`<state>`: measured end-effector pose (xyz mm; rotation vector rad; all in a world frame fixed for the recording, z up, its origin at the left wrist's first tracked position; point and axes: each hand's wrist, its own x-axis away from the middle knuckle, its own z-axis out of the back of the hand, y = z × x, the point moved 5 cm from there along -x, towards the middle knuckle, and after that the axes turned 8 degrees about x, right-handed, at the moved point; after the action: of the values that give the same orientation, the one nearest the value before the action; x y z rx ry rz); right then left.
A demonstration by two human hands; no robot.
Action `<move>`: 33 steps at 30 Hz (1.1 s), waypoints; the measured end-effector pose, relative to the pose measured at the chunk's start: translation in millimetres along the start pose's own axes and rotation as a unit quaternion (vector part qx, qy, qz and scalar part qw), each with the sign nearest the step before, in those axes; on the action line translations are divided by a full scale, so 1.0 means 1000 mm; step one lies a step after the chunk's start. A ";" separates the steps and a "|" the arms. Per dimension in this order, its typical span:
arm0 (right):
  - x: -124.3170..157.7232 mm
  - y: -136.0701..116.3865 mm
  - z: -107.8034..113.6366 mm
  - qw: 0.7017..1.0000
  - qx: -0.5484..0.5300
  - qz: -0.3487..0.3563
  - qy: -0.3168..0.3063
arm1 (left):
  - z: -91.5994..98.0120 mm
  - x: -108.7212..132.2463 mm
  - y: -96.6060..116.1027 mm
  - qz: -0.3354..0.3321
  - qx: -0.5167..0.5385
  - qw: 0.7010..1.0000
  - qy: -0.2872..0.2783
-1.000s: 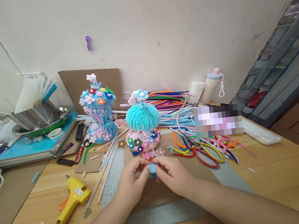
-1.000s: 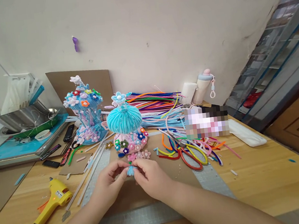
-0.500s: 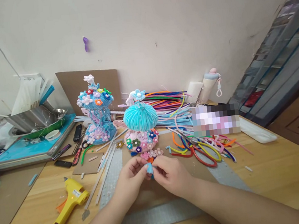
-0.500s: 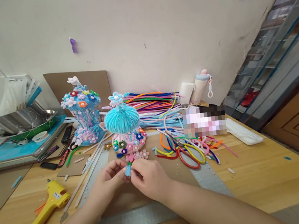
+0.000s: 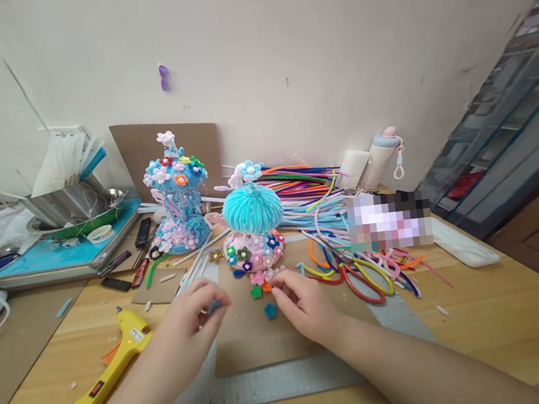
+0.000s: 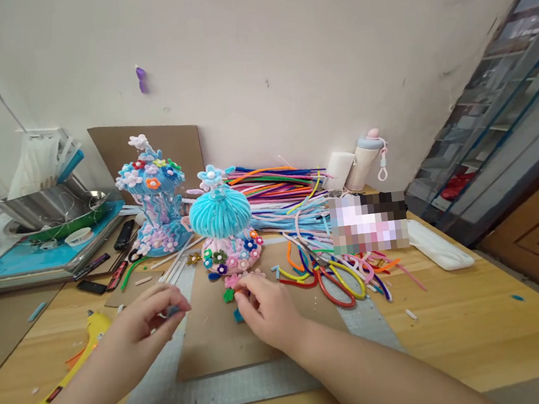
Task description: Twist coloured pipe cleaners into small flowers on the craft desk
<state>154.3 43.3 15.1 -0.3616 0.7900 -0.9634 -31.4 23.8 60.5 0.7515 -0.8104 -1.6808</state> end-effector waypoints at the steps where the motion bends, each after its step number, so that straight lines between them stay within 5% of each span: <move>1: 0.000 0.000 -0.001 1.000 -0.002 0.001 -0.004 | 0.004 0.006 -0.006 0.007 -0.058 0.998 0.007; 6: 0.003 -0.001 -0.006 0.999 0.009 0.020 -0.024 | -0.002 0.033 -0.046 0.080 -0.212 0.974 0.012; 9: 0.003 -0.001 -0.007 0.999 0.018 0.022 -0.023 | -0.012 0.044 -0.055 0.059 -0.259 0.964 -0.014; 33: 0.005 0.004 -0.022 0.998 0.038 0.005 -0.046 | -0.012 0.035 -0.061 0.039 -0.205 0.974 -0.084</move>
<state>142.4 42.9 -4.6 -0.3337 0.6691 -0.9577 -62.6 0.1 0.6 0.2925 -0.5696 -1.7791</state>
